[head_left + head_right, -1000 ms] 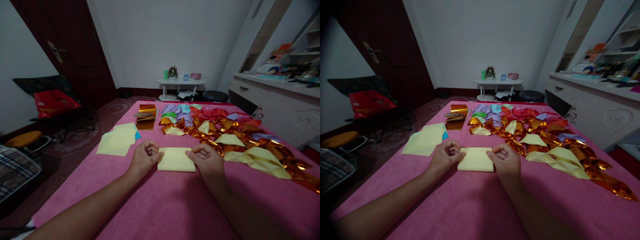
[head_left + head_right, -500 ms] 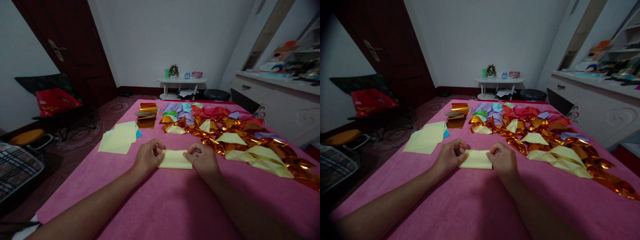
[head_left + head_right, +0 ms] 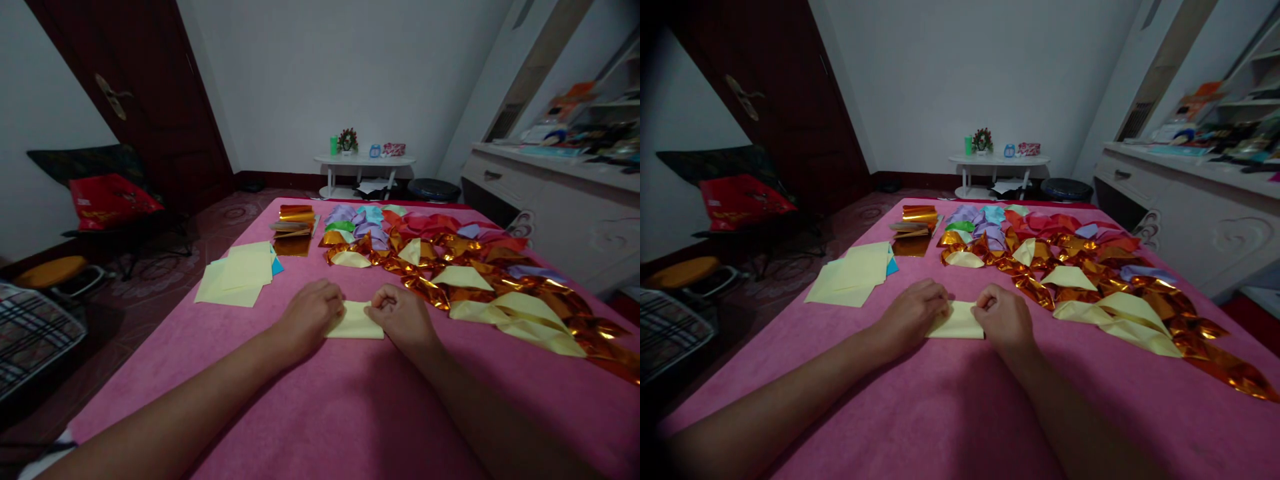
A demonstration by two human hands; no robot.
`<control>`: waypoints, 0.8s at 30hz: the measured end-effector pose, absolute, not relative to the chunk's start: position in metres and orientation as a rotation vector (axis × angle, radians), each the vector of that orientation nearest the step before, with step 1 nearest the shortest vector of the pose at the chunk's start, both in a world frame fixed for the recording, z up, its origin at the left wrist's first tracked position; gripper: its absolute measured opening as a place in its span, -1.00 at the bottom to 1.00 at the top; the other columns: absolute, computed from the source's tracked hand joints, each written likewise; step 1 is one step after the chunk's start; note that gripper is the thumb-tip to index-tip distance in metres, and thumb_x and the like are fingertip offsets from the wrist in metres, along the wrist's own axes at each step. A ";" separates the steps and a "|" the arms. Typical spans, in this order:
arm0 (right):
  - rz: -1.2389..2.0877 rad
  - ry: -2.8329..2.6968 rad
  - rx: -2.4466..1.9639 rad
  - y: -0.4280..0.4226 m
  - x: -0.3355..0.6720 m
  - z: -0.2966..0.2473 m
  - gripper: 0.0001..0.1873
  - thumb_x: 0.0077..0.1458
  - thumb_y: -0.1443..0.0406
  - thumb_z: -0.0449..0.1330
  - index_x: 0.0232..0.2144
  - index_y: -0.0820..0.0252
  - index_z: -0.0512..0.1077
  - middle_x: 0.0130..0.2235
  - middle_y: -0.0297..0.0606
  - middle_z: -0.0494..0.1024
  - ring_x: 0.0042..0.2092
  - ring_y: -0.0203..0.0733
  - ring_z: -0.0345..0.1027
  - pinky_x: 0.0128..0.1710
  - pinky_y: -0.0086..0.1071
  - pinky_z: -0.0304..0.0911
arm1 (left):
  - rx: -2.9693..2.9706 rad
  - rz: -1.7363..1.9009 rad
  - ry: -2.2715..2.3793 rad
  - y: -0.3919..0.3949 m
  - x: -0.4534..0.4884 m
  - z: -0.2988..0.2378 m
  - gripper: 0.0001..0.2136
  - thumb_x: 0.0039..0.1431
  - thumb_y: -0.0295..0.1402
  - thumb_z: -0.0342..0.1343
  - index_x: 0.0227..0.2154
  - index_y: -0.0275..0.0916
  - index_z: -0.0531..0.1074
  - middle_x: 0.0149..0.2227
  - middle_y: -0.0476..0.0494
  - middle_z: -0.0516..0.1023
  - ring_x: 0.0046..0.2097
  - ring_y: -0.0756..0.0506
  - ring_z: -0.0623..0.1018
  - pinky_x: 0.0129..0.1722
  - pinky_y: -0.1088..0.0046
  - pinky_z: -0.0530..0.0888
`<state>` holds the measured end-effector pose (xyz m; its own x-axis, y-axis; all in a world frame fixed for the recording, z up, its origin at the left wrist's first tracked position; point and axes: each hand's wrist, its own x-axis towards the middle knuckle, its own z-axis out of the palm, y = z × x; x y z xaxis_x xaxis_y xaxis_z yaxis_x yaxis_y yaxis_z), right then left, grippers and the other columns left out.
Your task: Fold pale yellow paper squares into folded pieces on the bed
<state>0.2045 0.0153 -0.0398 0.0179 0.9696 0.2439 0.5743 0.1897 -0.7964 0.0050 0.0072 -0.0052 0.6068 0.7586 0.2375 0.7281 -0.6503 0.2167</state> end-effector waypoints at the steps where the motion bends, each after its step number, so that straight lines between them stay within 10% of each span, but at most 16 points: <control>1: 0.618 -1.658 -1.485 0.015 0.205 -0.040 -0.91 -0.22 0.30 0.21 -0.64 0.16 0.36 -0.64 -0.41 0.39 -0.60 -0.34 0.19 -0.63 -0.50 0.01 | 2.741 0.401 1.209 0.009 0.006 -0.006 -0.80 0.24 -0.43 -0.10 -0.36 -0.28 0.44 -0.27 -0.19 0.45 -0.19 -0.10 0.41 -0.17 0.37 0.34; 11: 0.655 -1.628 -1.425 0.015 0.205 -0.044 -0.88 -0.20 0.27 0.21 -0.64 0.14 0.33 -0.65 -0.41 0.37 -0.62 -0.34 0.16 -0.66 -0.49 0.00 | 2.649 0.273 1.442 0.012 0.036 -0.020 -0.77 0.25 -0.27 -0.09 -0.13 -0.28 0.31 -0.20 -0.25 0.42 -0.19 -0.18 0.45 -0.24 0.30 0.39; 24: 0.704 -1.612 -1.516 0.014 0.203 -0.040 -0.88 -0.17 0.28 0.21 -0.60 0.15 0.31 -0.64 -0.44 0.34 -0.61 -0.34 0.17 -0.63 -0.48 0.00 | 2.438 0.327 1.423 0.018 0.027 -0.012 -0.37 -0.28 0.17 0.21 -0.23 -0.22 0.35 -0.24 -0.15 0.43 -0.27 -0.18 0.45 -0.39 0.39 0.30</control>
<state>0.2032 0.0139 -0.0400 0.0347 0.9841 0.1740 0.5406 0.1280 -0.8315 0.0266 0.0178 -0.0123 0.4839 0.8739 0.0455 0.8060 -0.4654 0.3658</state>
